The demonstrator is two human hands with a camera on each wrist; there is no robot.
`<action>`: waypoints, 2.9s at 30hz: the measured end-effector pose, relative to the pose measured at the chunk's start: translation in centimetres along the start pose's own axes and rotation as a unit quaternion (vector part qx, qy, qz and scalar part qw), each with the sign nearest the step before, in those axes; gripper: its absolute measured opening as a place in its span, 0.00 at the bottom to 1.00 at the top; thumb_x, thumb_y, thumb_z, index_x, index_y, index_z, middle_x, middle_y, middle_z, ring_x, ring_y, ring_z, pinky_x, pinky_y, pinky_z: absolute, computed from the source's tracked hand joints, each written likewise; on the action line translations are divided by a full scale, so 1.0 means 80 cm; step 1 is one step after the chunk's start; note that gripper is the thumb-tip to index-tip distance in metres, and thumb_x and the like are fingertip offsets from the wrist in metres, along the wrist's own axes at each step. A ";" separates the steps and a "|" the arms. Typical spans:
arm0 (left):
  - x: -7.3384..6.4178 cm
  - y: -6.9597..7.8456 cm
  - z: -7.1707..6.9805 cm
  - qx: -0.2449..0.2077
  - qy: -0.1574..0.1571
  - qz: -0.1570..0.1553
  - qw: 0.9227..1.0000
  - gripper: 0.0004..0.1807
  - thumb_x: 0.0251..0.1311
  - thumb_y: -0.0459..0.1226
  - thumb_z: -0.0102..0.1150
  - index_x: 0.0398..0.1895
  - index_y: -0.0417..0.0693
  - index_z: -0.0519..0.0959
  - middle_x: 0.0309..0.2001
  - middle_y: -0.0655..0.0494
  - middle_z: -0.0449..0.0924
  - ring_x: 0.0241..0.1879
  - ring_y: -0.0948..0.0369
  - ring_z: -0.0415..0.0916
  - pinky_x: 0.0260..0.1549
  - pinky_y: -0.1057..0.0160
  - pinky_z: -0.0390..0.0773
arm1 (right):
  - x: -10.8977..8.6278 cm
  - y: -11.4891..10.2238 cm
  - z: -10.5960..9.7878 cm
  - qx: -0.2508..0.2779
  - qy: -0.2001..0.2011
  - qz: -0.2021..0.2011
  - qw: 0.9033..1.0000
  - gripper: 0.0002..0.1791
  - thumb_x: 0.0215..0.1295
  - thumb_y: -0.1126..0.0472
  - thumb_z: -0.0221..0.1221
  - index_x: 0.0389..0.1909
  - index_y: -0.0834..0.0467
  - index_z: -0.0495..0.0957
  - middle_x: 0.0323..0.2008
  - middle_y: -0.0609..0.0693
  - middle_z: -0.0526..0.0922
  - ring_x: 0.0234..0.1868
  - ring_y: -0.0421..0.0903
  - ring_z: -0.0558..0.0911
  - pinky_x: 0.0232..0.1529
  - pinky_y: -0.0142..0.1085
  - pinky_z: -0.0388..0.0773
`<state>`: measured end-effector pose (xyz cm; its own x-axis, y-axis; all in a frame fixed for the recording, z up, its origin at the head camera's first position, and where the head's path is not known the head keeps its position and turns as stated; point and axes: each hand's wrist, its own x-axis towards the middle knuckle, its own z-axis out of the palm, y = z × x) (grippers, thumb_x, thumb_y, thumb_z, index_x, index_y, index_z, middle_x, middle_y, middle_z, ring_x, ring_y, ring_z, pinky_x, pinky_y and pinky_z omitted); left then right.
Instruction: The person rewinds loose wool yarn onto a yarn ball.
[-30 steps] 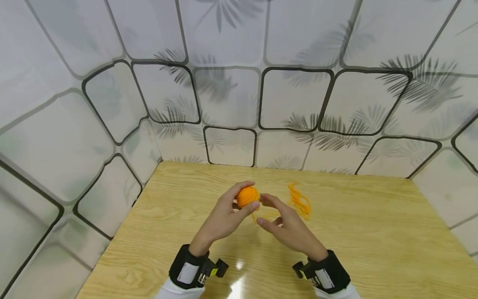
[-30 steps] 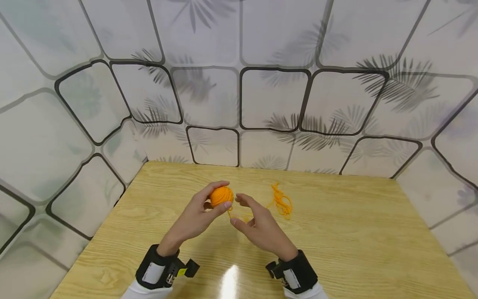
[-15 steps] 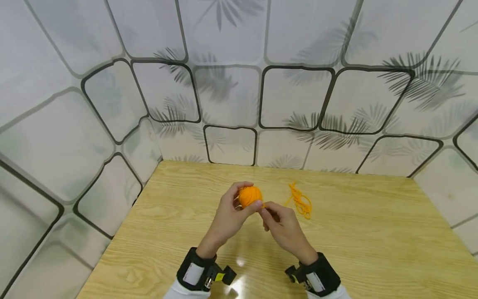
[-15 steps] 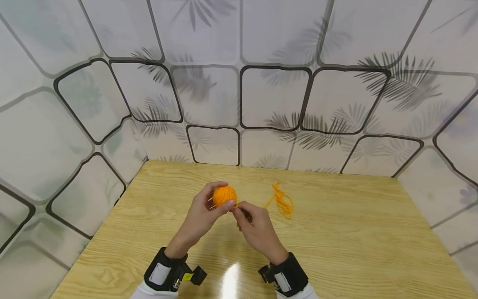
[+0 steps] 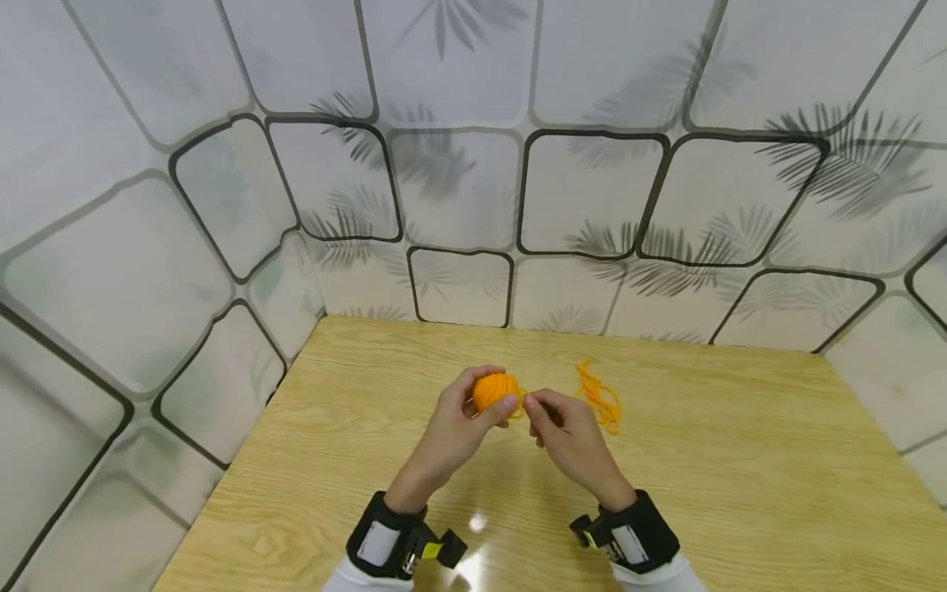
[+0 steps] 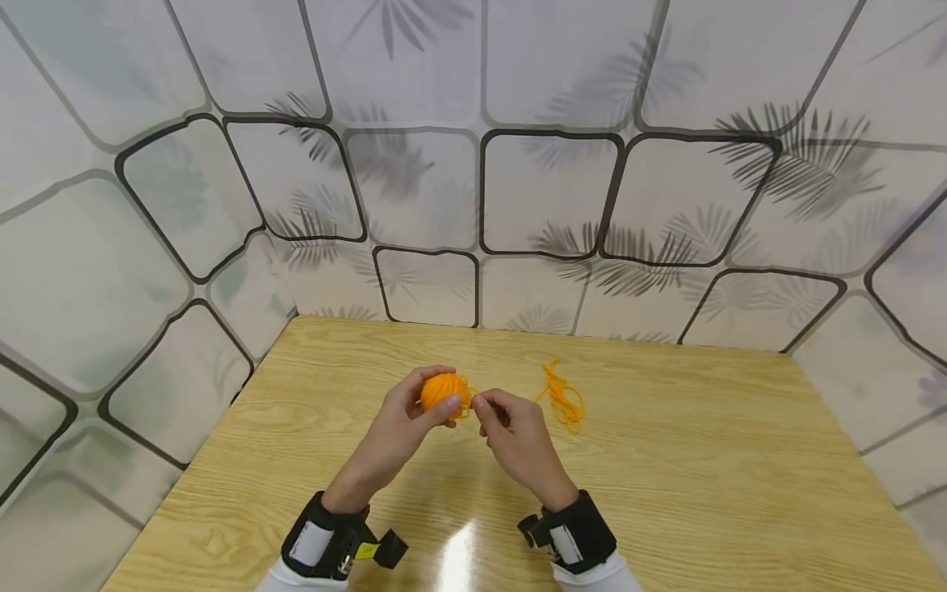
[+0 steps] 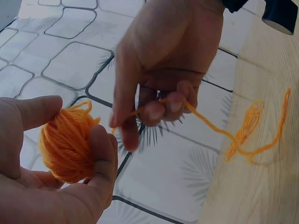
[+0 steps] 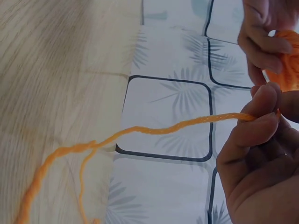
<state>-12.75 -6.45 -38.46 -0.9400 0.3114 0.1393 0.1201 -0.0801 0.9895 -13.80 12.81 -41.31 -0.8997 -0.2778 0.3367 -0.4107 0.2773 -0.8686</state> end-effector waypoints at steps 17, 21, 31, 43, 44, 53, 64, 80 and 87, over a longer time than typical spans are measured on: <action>-0.004 0.011 -0.006 -0.146 -0.024 0.007 0.989 0.26 0.76 0.32 0.50 0.73 0.33 0.61 0.64 0.38 0.67 0.57 0.56 0.73 0.59 0.60 0.76 | -0.006 0.006 0.013 -0.014 -0.056 0.066 0.996 0.15 0.81 0.56 0.51 0.42 0.59 0.83 0.23 0.56 0.77 0.22 0.49 0.76 0.22 0.33 0.75; -0.003 0.014 -0.007 -0.174 -0.001 0.012 0.985 0.25 0.76 0.32 0.48 0.72 0.32 0.62 0.60 0.43 0.69 0.54 0.56 0.73 0.57 0.60 0.78 | -0.008 0.006 0.014 -0.008 -0.050 0.069 0.996 0.15 0.80 0.56 0.51 0.43 0.59 0.84 0.22 0.52 0.76 0.22 0.49 0.76 0.22 0.32 0.73; 0.001 0.012 0.000 -0.202 0.053 0.001 0.978 0.22 0.76 0.34 0.52 0.68 0.32 0.66 0.53 0.50 0.77 0.46 0.58 0.74 0.46 0.66 0.76 | -0.010 0.003 0.024 -0.010 -0.076 0.059 0.995 0.14 0.81 0.57 0.51 0.44 0.60 0.84 0.22 0.47 0.76 0.21 0.40 0.74 0.20 0.32 0.73; 0.001 0.010 0.004 -0.242 0.062 -0.032 0.968 0.13 0.69 0.29 0.57 0.49 0.41 0.63 0.49 0.46 0.78 0.47 0.58 0.79 0.54 0.63 0.77 | -0.009 0.000 0.026 -0.029 -0.071 0.043 0.996 0.14 0.81 0.58 0.51 0.43 0.59 0.84 0.22 0.46 0.75 0.21 0.40 0.74 0.21 0.32 0.75; 0.002 0.009 0.005 -0.233 0.070 -0.032 0.969 0.14 0.69 0.29 0.58 0.49 0.42 0.63 0.50 0.46 0.79 0.47 0.58 0.79 0.55 0.63 0.76 | -0.009 -0.001 0.027 -0.034 -0.070 0.041 0.996 0.14 0.81 0.58 0.51 0.43 0.59 0.84 0.22 0.45 0.75 0.21 0.40 0.74 0.21 0.32 0.75; 0.007 0.001 0.010 -0.091 0.121 0.018 0.988 0.27 0.67 0.30 0.64 0.65 0.39 0.65 0.58 0.40 0.71 0.48 0.50 0.81 0.48 0.55 0.84 | -0.016 -0.026 0.021 -0.114 -0.074 -0.020 0.991 0.10 0.77 0.57 0.57 0.32 0.51 0.81 0.18 0.38 0.70 0.18 0.34 0.67 0.18 0.28 0.64; -0.005 -0.005 0.006 0.049 0.020 0.034 0.998 0.26 0.69 0.34 0.63 0.69 0.47 0.72 0.60 0.45 0.73 0.49 0.51 0.78 0.45 0.62 0.83 | 0.003 -0.064 -0.034 -0.115 -0.046 -0.065 0.990 0.05 0.74 0.61 0.61 0.37 0.53 0.84 0.22 0.39 0.75 0.18 0.38 0.68 0.19 0.31 0.68; -0.018 0.006 0.005 -0.056 -0.143 0.045 0.987 0.25 0.67 0.31 0.65 0.66 0.40 0.73 0.64 0.44 0.73 0.59 0.49 0.75 0.53 0.56 0.82 | 0.023 -0.053 -0.048 0.043 -0.092 -0.061 0.993 0.04 0.72 0.67 0.61 0.36 0.62 0.78 0.28 0.52 0.80 0.21 0.44 0.78 0.21 0.36 0.80; -0.021 0.006 0.005 -0.083 -0.120 0.058 0.988 0.35 0.66 0.33 0.66 0.74 0.44 0.63 0.62 0.40 0.73 0.59 0.48 0.75 0.53 0.55 0.82 | 0.026 -0.033 -0.044 0.120 -0.103 -0.002 0.987 0.08 0.76 0.64 0.57 0.37 0.66 0.78 0.31 0.53 0.79 0.25 0.40 0.77 0.26 0.31 0.80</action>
<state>-10.98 -6.59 -38.23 -0.8174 0.5057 0.2759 0.1499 -0.2757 0.9495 -15.08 14.72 -37.06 -0.8388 -0.4669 0.2800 -0.3445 0.0571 -0.9370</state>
